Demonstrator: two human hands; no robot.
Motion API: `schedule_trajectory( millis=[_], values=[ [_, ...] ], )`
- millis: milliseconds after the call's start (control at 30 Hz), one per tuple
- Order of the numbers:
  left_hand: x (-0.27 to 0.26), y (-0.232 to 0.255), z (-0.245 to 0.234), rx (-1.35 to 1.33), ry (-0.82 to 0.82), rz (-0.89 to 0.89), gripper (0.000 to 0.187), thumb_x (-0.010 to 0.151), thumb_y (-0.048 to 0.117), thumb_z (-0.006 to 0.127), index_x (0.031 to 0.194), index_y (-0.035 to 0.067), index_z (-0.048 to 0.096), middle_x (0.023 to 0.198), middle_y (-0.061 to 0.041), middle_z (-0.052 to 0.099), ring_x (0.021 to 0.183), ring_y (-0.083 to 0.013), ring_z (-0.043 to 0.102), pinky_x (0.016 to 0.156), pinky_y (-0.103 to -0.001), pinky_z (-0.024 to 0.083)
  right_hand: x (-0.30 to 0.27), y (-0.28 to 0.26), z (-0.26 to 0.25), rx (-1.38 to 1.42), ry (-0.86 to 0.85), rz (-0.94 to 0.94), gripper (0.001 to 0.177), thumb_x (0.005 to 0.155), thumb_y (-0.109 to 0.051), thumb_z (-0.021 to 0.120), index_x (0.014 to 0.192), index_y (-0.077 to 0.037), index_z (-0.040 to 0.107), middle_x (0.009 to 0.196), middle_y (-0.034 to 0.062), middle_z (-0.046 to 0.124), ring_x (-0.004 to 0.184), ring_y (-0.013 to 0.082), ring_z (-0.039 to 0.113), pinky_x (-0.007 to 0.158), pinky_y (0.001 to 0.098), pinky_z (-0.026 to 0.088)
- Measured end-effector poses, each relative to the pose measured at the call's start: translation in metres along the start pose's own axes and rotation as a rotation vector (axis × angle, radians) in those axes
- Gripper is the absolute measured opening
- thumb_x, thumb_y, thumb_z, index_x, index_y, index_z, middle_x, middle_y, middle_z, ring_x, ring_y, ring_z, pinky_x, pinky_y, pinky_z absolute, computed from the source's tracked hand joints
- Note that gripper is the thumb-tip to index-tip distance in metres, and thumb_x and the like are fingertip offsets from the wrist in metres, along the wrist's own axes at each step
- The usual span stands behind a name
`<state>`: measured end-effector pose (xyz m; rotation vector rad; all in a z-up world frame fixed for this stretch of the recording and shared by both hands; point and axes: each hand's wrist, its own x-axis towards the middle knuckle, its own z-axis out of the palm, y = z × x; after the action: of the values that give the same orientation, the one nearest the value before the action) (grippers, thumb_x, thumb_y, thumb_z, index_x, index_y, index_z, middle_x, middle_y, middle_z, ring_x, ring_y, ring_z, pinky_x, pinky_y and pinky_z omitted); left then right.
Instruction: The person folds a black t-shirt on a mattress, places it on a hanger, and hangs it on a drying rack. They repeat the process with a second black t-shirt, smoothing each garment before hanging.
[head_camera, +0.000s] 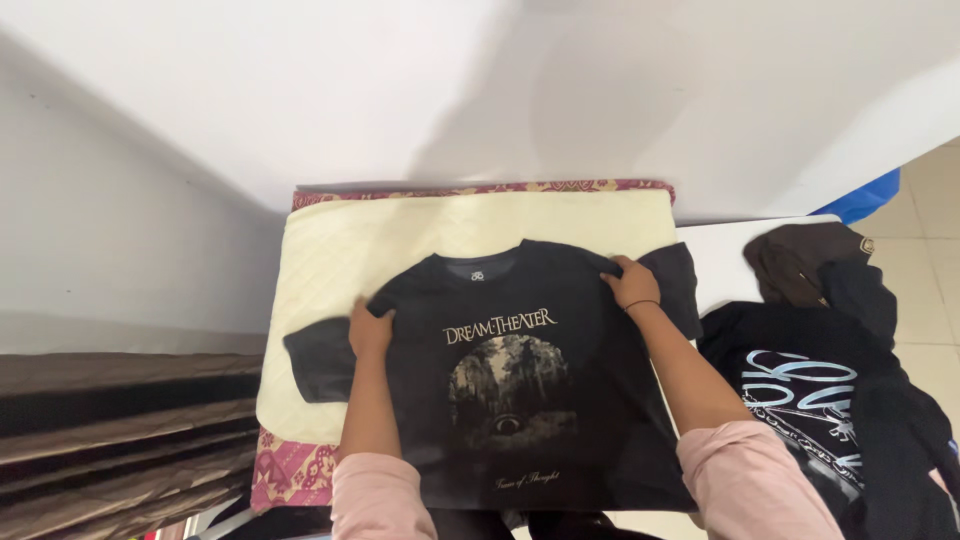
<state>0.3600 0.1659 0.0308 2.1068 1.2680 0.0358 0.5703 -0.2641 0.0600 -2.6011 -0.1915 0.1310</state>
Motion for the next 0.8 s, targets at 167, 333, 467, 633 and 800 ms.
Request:
schedule_trajectory(
  millis=[167,333,467,633,800],
  values=[
    [0.022,0.0,-0.002,0.11,0.228,0.228,0.032,0.094,0.019,0.065,0.122,0.004,0.067,0.122,-0.023,0.068,0.116,-0.0425,0.062,0.099,-0.05,0.047,0.017,-0.018,-0.024,0.185,0.086,0.0,0.037,0.089,-0.029,0.076,0.117,-0.006,0.073,0.093,0.0203,0.073,0.091,0.0366,0.072,0.088,0.0443,0.055],
    [0.065,0.04,-0.024,-0.183,0.526,0.485,0.026,0.093,0.011,0.07,0.112,-0.004,0.064,0.111,-0.027,0.064,0.108,-0.0468,0.059,0.097,-0.051,0.045,0.067,-0.033,-0.039,0.25,0.41,-0.213,0.034,0.089,-0.023,0.08,0.113,-0.001,0.072,0.106,0.0214,0.071,0.1,0.0399,0.066,0.089,0.0462,0.052],
    [0.079,0.067,-0.022,-0.255,0.365,0.374,0.05,0.089,0.015,0.075,0.132,0.0,0.055,0.128,-0.026,0.055,0.12,-0.0439,0.055,0.105,-0.048,0.044,0.089,-0.031,-0.028,0.233,0.238,-0.1,0.035,0.096,-0.025,0.075,0.124,-0.006,0.07,0.125,0.0215,0.067,0.121,0.04,0.062,0.107,0.0444,0.05],
    [0.053,0.045,-0.001,-0.149,0.155,0.404,0.102,0.076,0.017,0.086,0.152,-0.004,0.021,0.157,-0.032,0.025,0.14,-0.0468,0.03,0.111,-0.047,0.033,0.063,-0.01,-0.001,0.252,0.078,-0.31,0.08,0.082,-0.023,0.082,0.15,-0.005,0.045,0.15,0.0298,0.038,0.137,0.0458,0.04,0.111,0.0459,0.038],
    [-0.001,-0.027,-0.001,-0.162,0.282,0.555,0.088,0.087,0.016,0.078,0.157,-0.007,0.029,0.159,-0.03,0.036,0.15,-0.0456,0.032,0.126,-0.049,0.026,0.006,0.043,0.009,0.309,0.303,-0.326,0.061,0.093,-0.02,0.076,0.148,-0.006,0.052,0.149,0.0219,0.051,0.14,0.0405,0.048,0.119,0.046,0.04]
  ],
)
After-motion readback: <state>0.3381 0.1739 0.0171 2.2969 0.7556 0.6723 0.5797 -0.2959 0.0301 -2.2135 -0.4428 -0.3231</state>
